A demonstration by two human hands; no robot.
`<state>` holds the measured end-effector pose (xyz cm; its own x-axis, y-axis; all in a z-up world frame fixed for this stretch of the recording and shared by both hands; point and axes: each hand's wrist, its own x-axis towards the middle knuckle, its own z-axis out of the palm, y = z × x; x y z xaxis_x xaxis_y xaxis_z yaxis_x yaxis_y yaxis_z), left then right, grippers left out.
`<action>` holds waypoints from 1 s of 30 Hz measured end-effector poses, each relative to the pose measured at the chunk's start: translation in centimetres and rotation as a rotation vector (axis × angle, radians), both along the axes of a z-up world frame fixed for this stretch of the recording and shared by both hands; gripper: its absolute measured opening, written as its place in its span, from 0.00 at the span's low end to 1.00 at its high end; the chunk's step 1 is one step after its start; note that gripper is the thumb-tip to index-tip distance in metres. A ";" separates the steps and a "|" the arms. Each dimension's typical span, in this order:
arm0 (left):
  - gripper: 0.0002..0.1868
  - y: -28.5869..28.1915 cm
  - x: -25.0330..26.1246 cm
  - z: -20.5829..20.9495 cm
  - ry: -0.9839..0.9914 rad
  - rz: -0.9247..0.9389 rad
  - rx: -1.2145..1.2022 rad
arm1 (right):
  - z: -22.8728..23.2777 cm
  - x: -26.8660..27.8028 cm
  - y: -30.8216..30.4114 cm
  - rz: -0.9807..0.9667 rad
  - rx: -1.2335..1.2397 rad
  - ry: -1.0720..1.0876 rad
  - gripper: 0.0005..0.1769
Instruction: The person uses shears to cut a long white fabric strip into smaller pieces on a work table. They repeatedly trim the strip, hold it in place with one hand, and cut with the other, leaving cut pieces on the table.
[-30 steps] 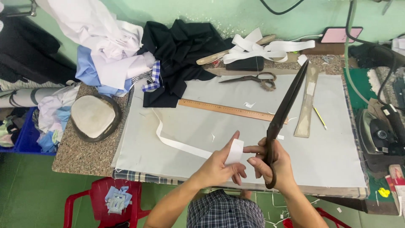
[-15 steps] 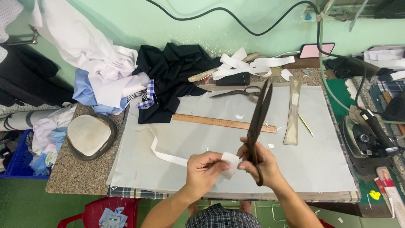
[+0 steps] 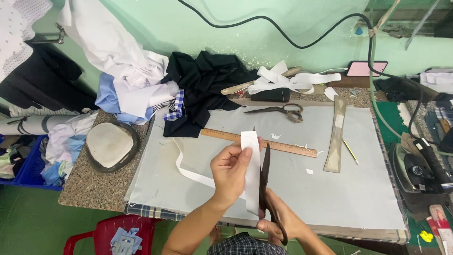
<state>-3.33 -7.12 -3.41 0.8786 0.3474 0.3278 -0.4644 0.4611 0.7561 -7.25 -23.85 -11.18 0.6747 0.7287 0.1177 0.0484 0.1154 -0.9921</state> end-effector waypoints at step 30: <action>0.09 0.4 2.3 -4.1 0.194 0.192 0.005 | -4.9 -2.4 -0.3 -0.290 -0.407 -0.067 0.34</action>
